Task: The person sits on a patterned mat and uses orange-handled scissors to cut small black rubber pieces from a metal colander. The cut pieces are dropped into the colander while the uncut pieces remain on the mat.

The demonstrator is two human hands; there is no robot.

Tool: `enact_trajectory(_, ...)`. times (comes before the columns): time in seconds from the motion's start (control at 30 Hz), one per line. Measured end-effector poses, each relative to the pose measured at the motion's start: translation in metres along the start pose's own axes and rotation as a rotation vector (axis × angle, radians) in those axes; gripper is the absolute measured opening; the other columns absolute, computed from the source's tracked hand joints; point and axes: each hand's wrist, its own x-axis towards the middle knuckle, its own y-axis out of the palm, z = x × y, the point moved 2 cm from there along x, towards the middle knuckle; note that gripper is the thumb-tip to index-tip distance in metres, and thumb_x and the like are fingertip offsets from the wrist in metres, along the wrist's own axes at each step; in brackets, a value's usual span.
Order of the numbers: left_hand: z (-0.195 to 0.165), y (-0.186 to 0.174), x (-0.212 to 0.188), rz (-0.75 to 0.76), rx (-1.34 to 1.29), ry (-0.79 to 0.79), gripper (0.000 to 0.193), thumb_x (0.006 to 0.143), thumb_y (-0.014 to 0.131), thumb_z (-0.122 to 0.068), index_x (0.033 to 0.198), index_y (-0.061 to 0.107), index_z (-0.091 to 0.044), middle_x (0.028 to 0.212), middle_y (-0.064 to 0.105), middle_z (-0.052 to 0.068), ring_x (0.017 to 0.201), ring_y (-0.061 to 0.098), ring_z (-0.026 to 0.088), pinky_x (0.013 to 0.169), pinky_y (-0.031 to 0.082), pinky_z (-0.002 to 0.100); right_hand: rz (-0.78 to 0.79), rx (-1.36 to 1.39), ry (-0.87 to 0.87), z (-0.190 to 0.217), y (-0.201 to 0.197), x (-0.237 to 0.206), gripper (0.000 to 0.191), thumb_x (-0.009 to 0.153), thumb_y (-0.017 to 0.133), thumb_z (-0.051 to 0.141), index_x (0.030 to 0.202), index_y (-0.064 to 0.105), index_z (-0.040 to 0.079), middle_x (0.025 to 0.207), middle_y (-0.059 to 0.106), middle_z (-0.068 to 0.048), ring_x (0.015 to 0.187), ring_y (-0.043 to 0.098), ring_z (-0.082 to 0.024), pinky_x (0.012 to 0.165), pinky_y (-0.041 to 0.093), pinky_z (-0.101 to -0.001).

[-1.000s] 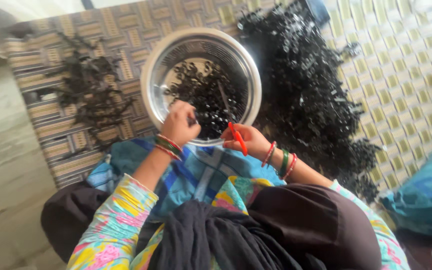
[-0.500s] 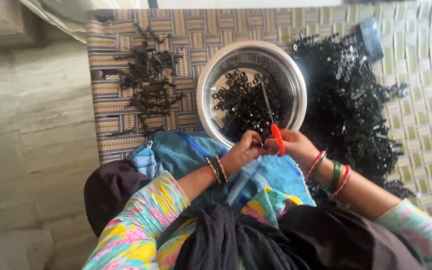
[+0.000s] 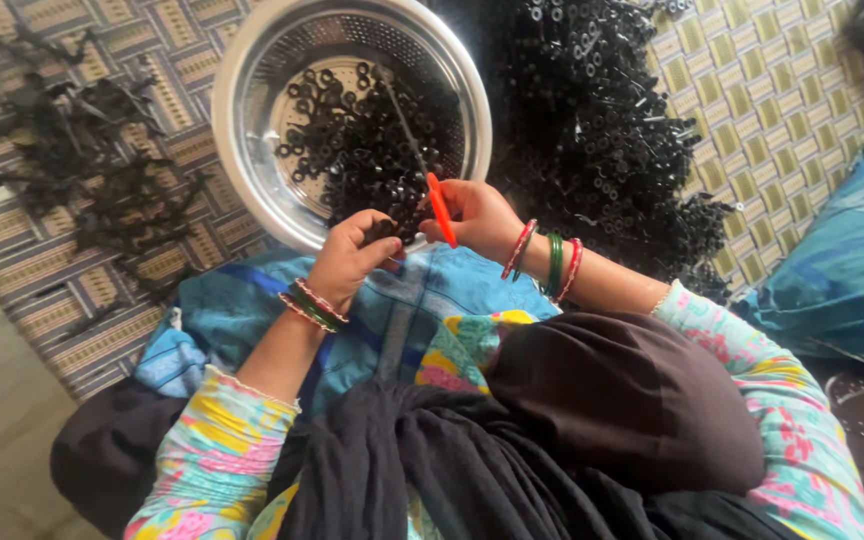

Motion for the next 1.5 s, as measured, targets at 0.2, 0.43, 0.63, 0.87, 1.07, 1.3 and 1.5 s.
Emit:
enact_trajectory(0.2,0.016,-0.001,0.007,0.014,0.216,-0.002,0.015,0.092,0.071,-0.005,0.107,0.072,-0.001,0.093,0.07,-0.001,0.081,0.06,0.006,0.072,0.049,0.023,0.07,-0.05,0.014,0.005,-0.004,-0.004,0.023,0.086,0.08,0.016,0.094,0.064,0.002,0.073,0.068,0.003,0.066,0.061,-0.003,0.056,0.048,-0.0229)
enact_trajectory(0.43,0.018,-0.001,0.007,-0.083,0.025,0.036,0.015,0.09,0.07,-0.001,0.105,0.066,-0.004,0.094,0.071,0.002,0.084,0.07,0.012,0.075,0.058,0.027,-0.038,-0.172,0.025,0.017,-0.004,-0.014,0.03,0.088,0.082,0.028,0.084,0.066,0.003,0.065,0.063,0.001,0.061,0.062,-0.005,0.053,0.048,-0.0252)
enact_trajectory(0.63,0.001,-0.022,0.005,-0.293,-0.288,0.025,0.008,0.093,0.068,-0.001,0.099,0.067,-0.005,0.092,0.073,0.007,0.084,0.075,0.02,0.074,0.063,0.033,0.148,-0.459,0.05,0.014,0.004,-0.02,0.049,0.092,0.07,0.051,0.092,0.069,0.002,0.067,0.069,-0.007,0.063,0.069,-0.021,0.059,0.051,-0.0363)
enact_trajectory(0.87,-0.002,-0.022,0.007,-0.328,-0.248,0.159,0.021,0.091,0.068,0.004,0.106,0.062,-0.009,0.098,0.072,0.004,0.085,0.073,0.016,0.073,0.064,0.033,0.173,-0.877,-0.069,0.014,0.005,-0.018,0.056,0.088,0.064,0.058,0.118,0.07,0.01,0.067,0.072,-0.011,0.067,0.07,-0.032,0.064,0.053,-0.0447)
enact_trajectory(1.07,0.007,-0.011,0.011,-0.3,-0.262,0.202,0.022,0.092,0.07,0.004,0.109,0.063,-0.008,0.101,0.072,0.004,0.088,0.072,0.015,0.075,0.065,0.035,0.033,-0.884,-0.215,0.007,0.005,-0.018,0.058,0.087,0.069,0.056,0.118,0.07,0.006,0.073,0.072,-0.009,0.066,0.07,-0.032,0.061,0.053,-0.0454)
enact_trajectory(1.3,0.014,-0.009,0.012,-0.275,-0.291,0.18,0.028,0.089,0.069,0.005,0.113,0.065,-0.01,0.103,0.072,0.004,0.091,0.072,0.015,0.077,0.065,0.035,0.168,-0.805,-0.053,-0.016,0.006,-0.015,0.057,0.086,0.068,0.06,0.118,0.072,0.013,0.073,0.072,-0.009,0.072,0.071,-0.03,0.065,0.054,-0.0429)
enact_trajectory(1.5,0.014,-0.007,0.01,-0.22,-0.222,0.283,0.03,0.092,0.07,0.007,0.118,0.063,-0.006,0.108,0.069,0.004,0.096,0.069,0.015,0.085,0.063,0.032,0.194,-0.823,-0.021,-0.021,0.005,-0.016,0.06,0.087,0.067,0.066,0.108,0.073,0.011,0.078,0.072,-0.011,0.077,0.072,-0.031,0.068,0.054,-0.0432)
